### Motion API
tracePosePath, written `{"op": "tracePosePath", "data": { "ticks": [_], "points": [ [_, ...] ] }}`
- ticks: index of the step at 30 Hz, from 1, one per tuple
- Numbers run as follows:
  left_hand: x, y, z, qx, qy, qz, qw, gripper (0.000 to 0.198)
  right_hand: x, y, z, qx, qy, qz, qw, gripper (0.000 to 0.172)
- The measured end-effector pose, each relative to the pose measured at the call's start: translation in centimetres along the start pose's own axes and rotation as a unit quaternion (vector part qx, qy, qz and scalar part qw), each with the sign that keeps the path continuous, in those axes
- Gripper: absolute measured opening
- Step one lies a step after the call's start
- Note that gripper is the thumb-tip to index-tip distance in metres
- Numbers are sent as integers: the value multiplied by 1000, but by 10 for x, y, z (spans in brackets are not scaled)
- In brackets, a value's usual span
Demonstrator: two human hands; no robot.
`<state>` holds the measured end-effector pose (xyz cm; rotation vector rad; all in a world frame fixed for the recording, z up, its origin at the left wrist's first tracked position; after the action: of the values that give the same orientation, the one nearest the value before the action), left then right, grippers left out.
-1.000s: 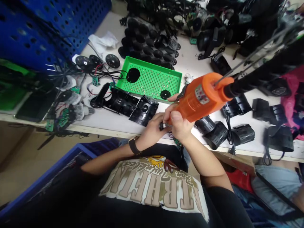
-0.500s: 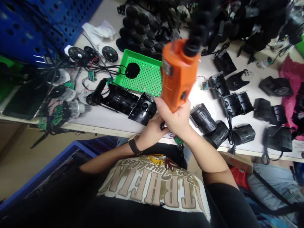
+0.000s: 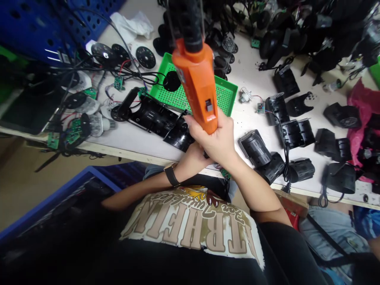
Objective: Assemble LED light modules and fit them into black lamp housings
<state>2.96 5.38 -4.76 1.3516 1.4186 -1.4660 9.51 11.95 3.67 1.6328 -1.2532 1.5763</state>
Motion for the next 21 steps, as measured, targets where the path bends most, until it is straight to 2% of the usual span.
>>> {"op": "tracePosePath", "data": {
  "ticks": [4,6,10,16,21],
  "points": [
    [0,-2,-2,7,11,-15,1000,21,2,-8,11,-13,-6,-39,999,43],
    [-1,-3,-2,8,14,-24,1000,24,12,-18,18,-54,-44,-95,993,35],
    [-4,-2,1,2,33,-37,999,30,34,-34,32,-131,-120,-179,968,35],
    [-13,-6,15,-24,71,-81,994,48,37,-32,42,-178,-149,-171,958,32],
    [-30,-16,24,-54,117,-105,986,15,41,-29,46,-185,-168,-175,952,35]
  ]
}}
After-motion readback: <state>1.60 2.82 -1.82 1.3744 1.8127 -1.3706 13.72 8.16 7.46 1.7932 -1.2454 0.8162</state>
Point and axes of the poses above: each hand's wrist, its own z-axis away from the middle knuckle, its own y-axis out of the palm, x = y × z, the point moved 2 cm from there along -z, towards the middle knuckle, and after that the axes turned 11 degrees about x, right-handed, at the moved point
